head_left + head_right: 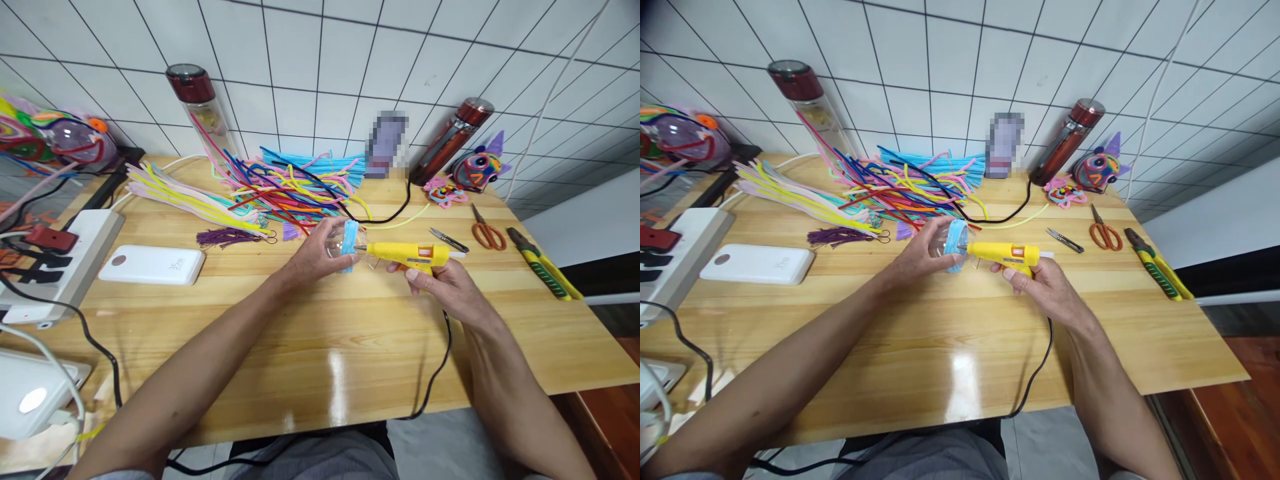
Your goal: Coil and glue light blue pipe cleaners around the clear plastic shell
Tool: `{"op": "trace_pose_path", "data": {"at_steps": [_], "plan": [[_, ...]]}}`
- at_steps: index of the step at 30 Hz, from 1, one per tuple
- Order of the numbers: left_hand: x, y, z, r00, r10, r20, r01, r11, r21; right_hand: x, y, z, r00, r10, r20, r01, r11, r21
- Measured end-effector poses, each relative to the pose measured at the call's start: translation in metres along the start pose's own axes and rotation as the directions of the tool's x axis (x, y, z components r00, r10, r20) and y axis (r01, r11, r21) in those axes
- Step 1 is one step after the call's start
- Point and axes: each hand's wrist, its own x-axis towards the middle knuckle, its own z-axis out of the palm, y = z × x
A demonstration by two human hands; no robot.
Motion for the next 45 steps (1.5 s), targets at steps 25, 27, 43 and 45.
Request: {"op": "trace_pose_path", "data": {"at_steps": [25, 27, 43, 45], "plan": [[0.001, -0.007, 0.0, 0.999, 0.031, -0.014, -0.03, 0.998, 0.05, 0.003, 0.005, -0.009, 0.985, 0.046, -0.167, -0.028, 0.993, 0.111], [0.001, -0.008, 0.0, 0.999, 0.036, -0.02, -0.035, 0.998, 0.053, 0.002, 0.005, -0.011, 0.988, 0.064, -0.141, -0.05, 0.993, 0.103], [0.002, -0.012, -0.003, 0.996, 0.082, 0.02, -0.084, 0.994, 0.076, -0.003, 0.001, -0.012, 1.0, -0.008, -0.002, 0.008, 0.998, -0.058], [0.002, -0.012, -0.002, 0.996, 0.085, 0.027, -0.087, 0.994, 0.066, -0.004, 0.001, -0.013, 1.0, -0.005, 0.002, 0.005, 0.997, -0.071]]}}
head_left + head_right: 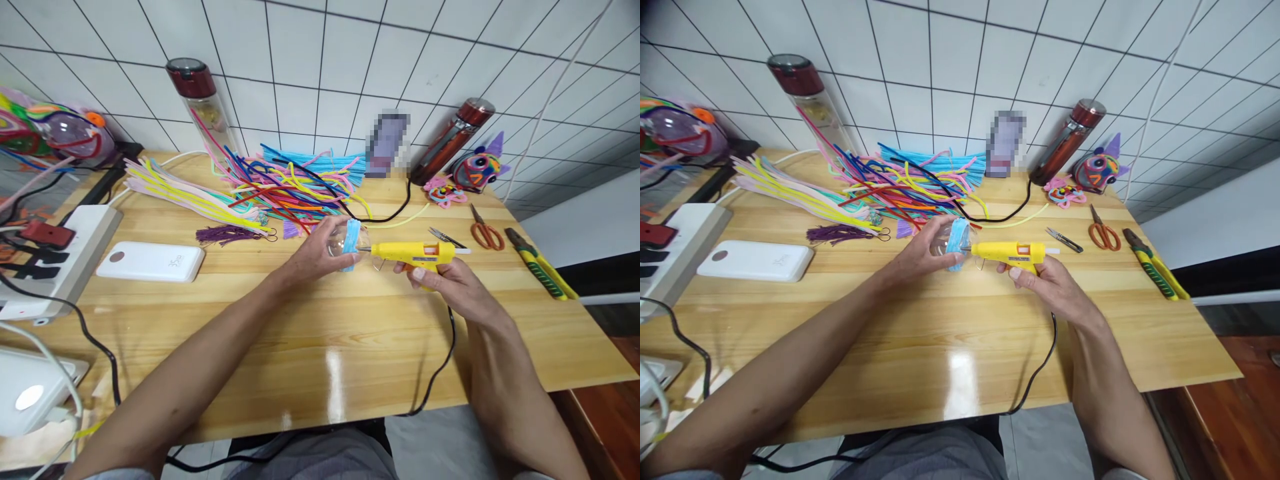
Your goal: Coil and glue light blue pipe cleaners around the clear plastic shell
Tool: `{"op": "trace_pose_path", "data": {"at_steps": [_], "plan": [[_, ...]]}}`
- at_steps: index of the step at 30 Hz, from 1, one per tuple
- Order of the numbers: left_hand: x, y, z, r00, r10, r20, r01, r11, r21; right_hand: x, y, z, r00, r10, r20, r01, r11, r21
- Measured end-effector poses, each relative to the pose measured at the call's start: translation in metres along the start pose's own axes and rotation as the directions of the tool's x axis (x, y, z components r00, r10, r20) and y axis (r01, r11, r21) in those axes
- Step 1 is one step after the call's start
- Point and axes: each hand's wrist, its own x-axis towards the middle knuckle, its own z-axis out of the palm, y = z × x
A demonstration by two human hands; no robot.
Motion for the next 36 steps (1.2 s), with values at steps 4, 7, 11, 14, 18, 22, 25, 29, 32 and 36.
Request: {"op": "trace_pose_path", "data": {"at_steps": [4, 7, 11, 14, 18, 22, 25, 29, 32, 36], "plan": [[0.0, 0.0, 0.001, 1.0, 0.013, 0.012, -0.013, 0.999, 0.03, -0.001, -0.001, -0.001, 1.0, 0.009, -0.001, -0.009, 1.0, -0.017], [0.0, -0.001, 0.0, 0.999, 0.036, 0.014, -0.037, 0.998, 0.059, -0.002, -0.001, -0.003, 1.0, 0.007, 0.002, -0.007, 1.0, -0.026], [0.0, -0.003, 0.001, 0.998, 0.06, 0.017, -0.061, 0.994, 0.089, -0.003, 0.001, -0.006, 1.0, 0.017, 0.007, -0.017, 0.999, -0.039], [0.0, -0.002, 0.002, 0.998, 0.057, 0.017, -0.058, 0.995, 0.086, -0.003, 0.002, -0.006, 1.0, 0.026, 0.012, -0.025, 0.999, -0.047], [0.0, 0.0, 0.001, 0.998, 0.054, 0.02, -0.055, 0.995, 0.087, -0.003, 0.001, -0.006, 1.0, 0.022, 0.016, -0.021, 0.998, -0.053], [0.0, 0.0, 0.001, 0.999, 0.049, 0.018, -0.051, 0.995, 0.084, -0.003, -0.001, -0.006, 1.0, 0.027, 0.015, -0.026, 0.998, -0.049], [0.0, -0.001, 0.001, 0.999, 0.05, 0.013, -0.051, 0.995, 0.086, -0.003, -0.002, -0.006, 0.999, 0.035, 0.017, -0.034, 0.998, -0.049], [0.0, -0.002, 0.002, 0.999, 0.046, 0.005, -0.046, 0.996, 0.077, -0.003, -0.003, -0.006, 0.999, 0.028, 0.021, -0.027, 0.998, -0.05], [0.0, -0.002, 0.002, 0.999, 0.039, 0.004, -0.039, 0.997, 0.069, -0.003, -0.004, -0.005, 1.0, 0.026, 0.011, -0.026, 0.999, -0.035], [0.0, -0.001, 0.002, 0.999, 0.048, 0.008, -0.048, 0.997, 0.067, -0.003, -0.008, -0.005, 0.999, 0.053, 0.011, -0.052, 0.998, -0.042]]}}
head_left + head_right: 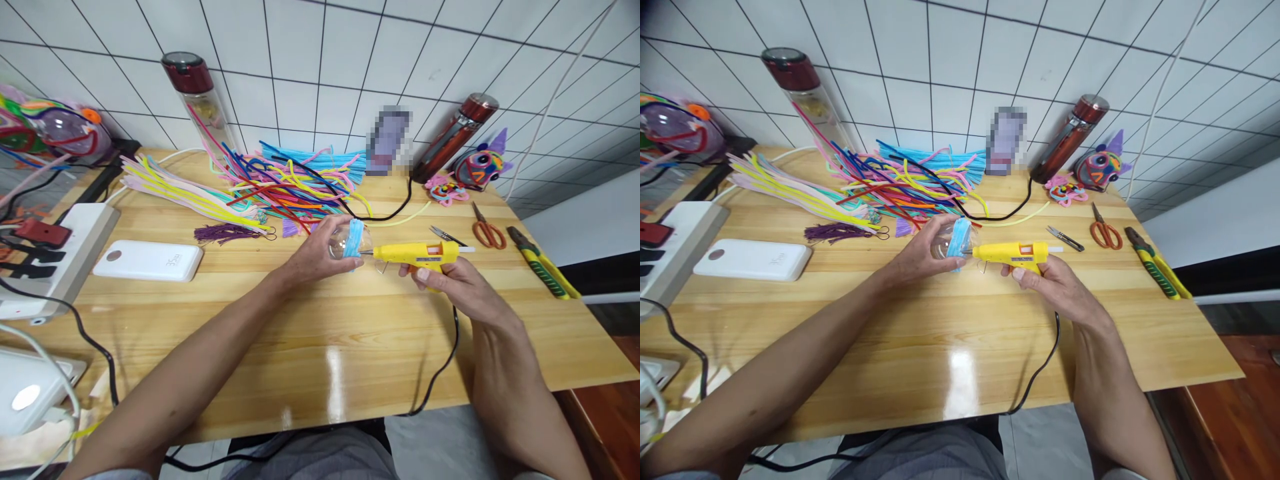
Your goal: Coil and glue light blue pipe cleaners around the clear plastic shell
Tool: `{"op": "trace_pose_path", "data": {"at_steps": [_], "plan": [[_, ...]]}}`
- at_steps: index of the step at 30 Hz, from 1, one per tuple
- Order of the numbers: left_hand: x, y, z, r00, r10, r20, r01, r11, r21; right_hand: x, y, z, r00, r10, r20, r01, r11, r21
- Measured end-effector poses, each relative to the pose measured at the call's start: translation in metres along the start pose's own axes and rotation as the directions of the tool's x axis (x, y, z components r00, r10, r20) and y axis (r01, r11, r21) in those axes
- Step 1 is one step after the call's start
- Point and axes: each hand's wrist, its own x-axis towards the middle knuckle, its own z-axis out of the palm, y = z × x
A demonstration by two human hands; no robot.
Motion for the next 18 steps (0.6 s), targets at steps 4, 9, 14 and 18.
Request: {"op": "trace_pose_path", "data": {"at_steps": [4, 9, 14, 18], "plan": [[0.0, 0.0007, -0.0005, 1.0, 0.001, -0.001, -0.001, 1.0, 0.0, -0.0002, -0.0033, -0.0006, 1.0, 0.022, 0.002, -0.022, 1.0, -0.003], [-0.0004, 0.0003, -0.0004, 1.0, 0.007, -0.001, -0.007, 1.0, -0.01, -0.0008, -0.0022, -0.0009, 0.999, 0.034, -0.003, -0.034, 0.999, 0.008], [-0.0003, -0.002, 0.0, 1.0, 0.017, 0.002, -0.017, 1.0, -0.018, -0.0011, 0.0011, -0.0016, 0.999, 0.038, -0.017, -0.039, 0.999, -0.031], [0.0001, -0.0021, 0.0002, 1.0, 0.018, 0.002, -0.018, 1.0, -0.021, -0.0007, 0.0017, -0.0009, 0.999, 0.037, -0.017, -0.037, 0.999, -0.037]]}}
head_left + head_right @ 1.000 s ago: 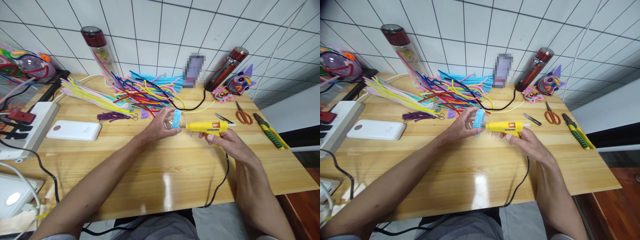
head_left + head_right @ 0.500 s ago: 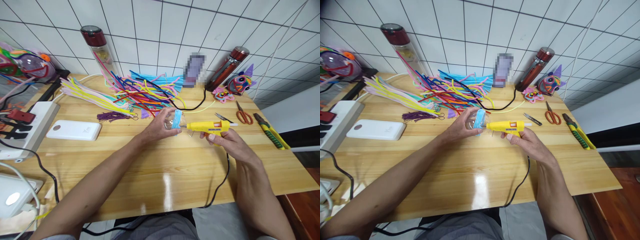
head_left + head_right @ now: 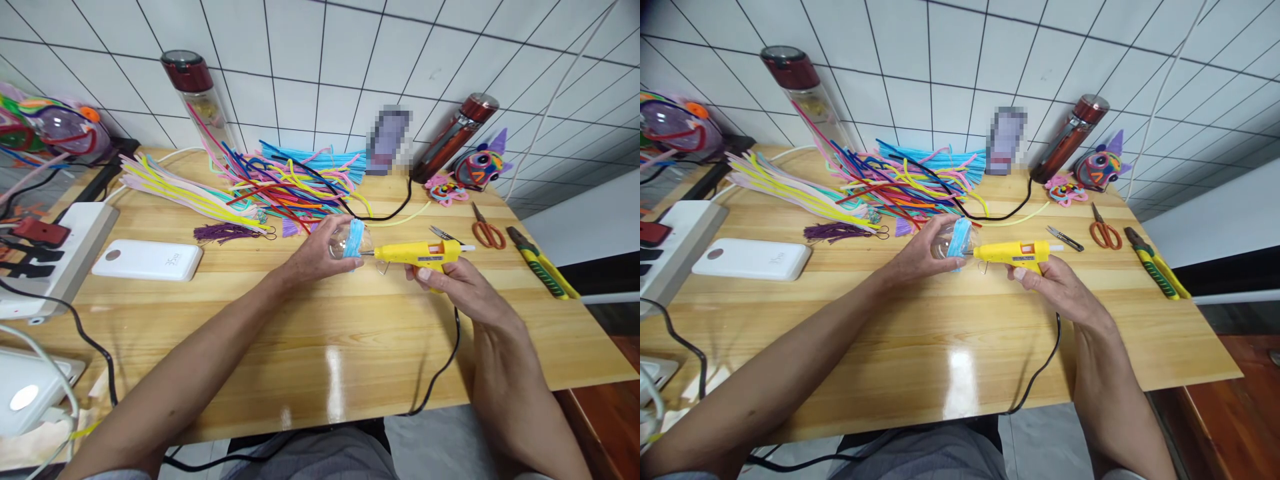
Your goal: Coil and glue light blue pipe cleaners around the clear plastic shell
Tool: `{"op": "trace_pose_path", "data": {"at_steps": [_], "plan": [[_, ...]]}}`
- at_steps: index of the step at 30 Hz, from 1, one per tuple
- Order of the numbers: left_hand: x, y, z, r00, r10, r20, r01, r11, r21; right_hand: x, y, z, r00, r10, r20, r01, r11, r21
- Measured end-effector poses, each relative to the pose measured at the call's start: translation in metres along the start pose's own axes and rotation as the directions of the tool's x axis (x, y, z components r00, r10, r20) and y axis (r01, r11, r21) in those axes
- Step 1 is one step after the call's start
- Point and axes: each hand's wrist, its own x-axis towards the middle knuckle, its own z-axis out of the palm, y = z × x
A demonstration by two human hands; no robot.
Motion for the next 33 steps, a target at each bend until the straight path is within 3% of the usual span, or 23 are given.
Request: {"op": "trace_pose_path", "data": {"at_steps": [33], "plan": [[0.0001, 0.0029, -0.0011, 1.0, -0.015, 0.005, 0.015, 1.0, 0.022, 0.001, 0.0042, 0.0014, 1.0, 0.012, -0.01, -0.012, 0.999, 0.04]]}}
